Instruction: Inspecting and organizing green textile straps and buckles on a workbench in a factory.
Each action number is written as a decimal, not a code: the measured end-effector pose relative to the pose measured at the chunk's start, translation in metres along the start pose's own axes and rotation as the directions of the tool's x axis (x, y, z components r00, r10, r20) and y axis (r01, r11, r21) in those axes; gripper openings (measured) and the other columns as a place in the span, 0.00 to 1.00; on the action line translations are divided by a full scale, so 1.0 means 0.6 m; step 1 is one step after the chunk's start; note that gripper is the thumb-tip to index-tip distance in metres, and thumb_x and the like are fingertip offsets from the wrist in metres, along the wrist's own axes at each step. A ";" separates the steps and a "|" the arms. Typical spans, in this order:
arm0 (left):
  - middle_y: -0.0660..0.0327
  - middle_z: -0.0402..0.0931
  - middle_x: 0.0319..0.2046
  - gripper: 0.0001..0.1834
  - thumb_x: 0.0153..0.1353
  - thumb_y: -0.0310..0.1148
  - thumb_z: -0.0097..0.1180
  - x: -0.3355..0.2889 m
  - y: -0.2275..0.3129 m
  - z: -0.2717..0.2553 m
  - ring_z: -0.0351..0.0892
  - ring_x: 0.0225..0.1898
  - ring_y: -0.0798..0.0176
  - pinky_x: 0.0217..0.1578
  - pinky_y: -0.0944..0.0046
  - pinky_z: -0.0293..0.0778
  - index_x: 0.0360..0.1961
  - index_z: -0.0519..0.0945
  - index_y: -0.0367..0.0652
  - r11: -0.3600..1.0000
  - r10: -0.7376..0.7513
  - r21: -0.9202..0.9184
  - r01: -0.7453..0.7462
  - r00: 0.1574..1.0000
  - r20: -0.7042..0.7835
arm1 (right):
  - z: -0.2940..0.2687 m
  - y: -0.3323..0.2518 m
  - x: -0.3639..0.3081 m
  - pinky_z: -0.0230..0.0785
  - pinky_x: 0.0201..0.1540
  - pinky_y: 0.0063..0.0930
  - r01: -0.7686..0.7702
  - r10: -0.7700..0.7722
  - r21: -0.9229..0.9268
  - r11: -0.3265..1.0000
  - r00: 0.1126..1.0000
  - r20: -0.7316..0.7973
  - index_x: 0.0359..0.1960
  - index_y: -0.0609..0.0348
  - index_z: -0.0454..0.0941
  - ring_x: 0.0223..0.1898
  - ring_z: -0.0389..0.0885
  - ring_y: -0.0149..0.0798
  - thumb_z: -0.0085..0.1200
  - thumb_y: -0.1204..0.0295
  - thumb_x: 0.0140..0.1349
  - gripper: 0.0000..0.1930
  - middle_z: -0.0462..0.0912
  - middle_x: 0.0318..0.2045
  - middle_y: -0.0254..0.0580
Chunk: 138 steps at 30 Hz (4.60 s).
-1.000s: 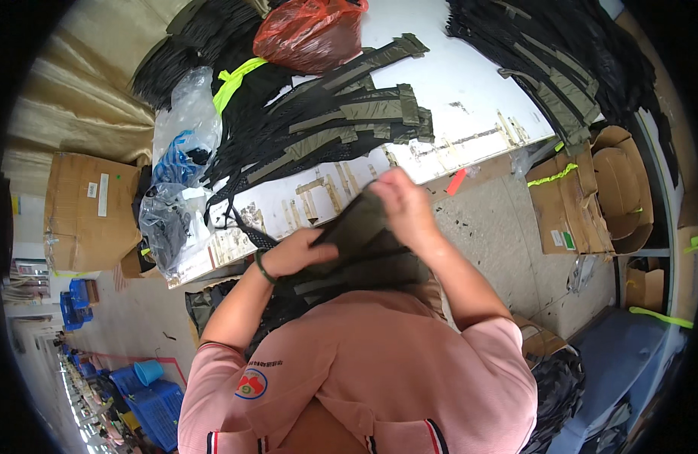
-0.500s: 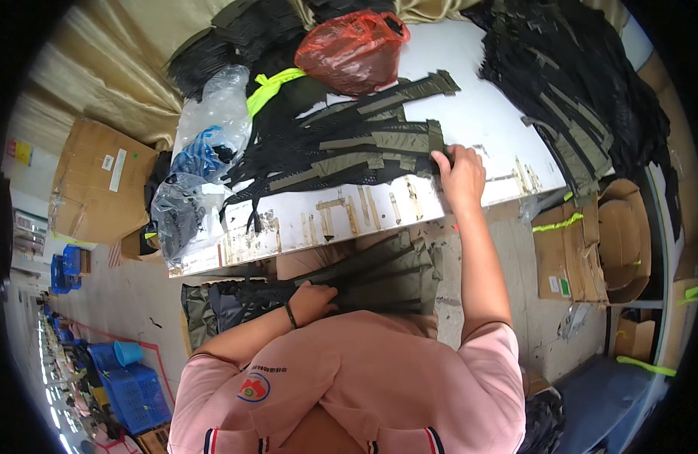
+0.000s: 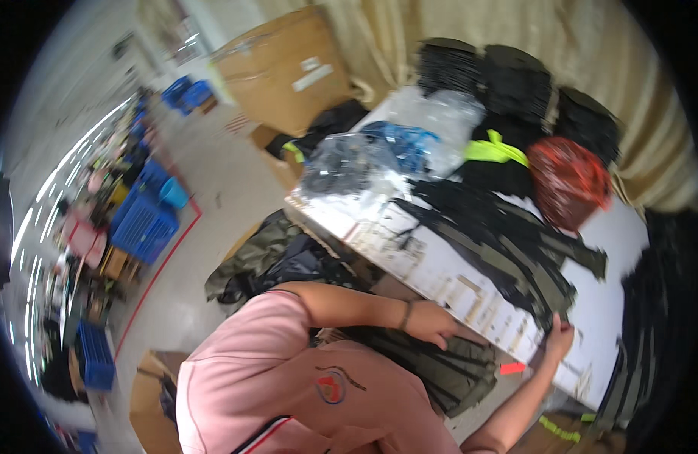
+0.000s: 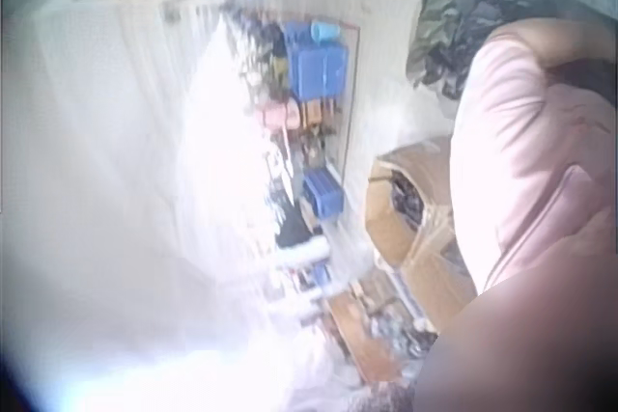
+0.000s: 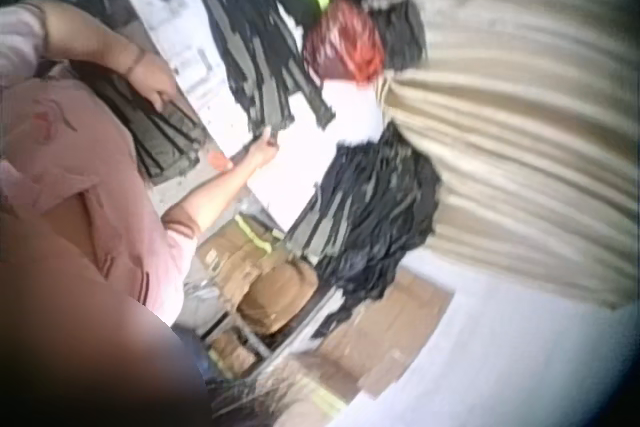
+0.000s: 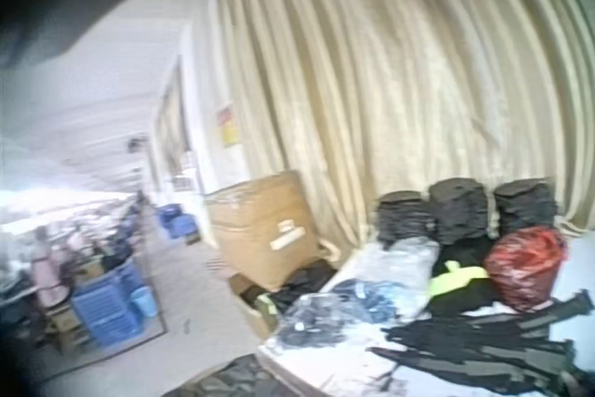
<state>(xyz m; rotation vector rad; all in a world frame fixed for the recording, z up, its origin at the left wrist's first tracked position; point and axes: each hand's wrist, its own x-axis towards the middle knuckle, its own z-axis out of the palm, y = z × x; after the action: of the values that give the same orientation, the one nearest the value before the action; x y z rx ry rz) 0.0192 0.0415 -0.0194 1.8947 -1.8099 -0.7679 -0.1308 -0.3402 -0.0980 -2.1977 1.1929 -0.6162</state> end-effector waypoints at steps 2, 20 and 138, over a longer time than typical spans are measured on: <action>0.56 0.77 0.27 0.16 0.51 0.45 0.62 0.028 0.019 0.006 0.77 0.33 0.47 0.32 0.50 0.71 0.31 0.76 0.45 0.998 0.047 -0.043 -0.048 0.999 -0.027 | 0.003 0.022 0.015 0.65 0.31 0.34 0.114 -0.114 0.003 0.993 0.993 -0.019 0.23 0.62 0.71 0.23 0.67 0.39 0.62 0.58 0.55 0.20 0.73 0.19 0.40; 0.53 0.70 0.45 0.16 0.49 0.32 0.61 0.086 0.038 -0.068 0.69 0.49 0.47 0.47 0.52 0.65 0.39 0.73 0.44 0.987 0.076 -0.086 -0.138 0.856 -0.511 | -0.039 -0.146 -0.051 0.61 0.34 0.28 0.304 -0.259 0.376 0.875 0.951 -0.168 0.25 0.61 0.67 0.29 0.65 0.31 0.59 0.70 0.59 0.13 0.68 0.23 0.34; 0.56 0.76 0.29 0.13 0.54 0.40 0.62 -0.046 0.007 -0.063 0.76 0.31 0.56 0.33 0.59 0.71 0.35 0.77 0.44 0.986 -0.166 0.070 0.155 0.965 0.203 | -0.008 -0.108 0.058 0.69 0.39 0.33 -0.116 0.123 0.089 0.989 0.990 -0.069 0.46 0.57 0.70 0.36 0.77 0.41 0.59 0.66 0.55 0.18 0.78 0.32 0.43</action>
<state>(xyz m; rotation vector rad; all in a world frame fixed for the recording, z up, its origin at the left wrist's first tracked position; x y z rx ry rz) 0.0399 0.0657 0.0153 2.0830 -1.8292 -1.0174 -0.0777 -0.3422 -0.0470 -2.0324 1.3021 -0.6906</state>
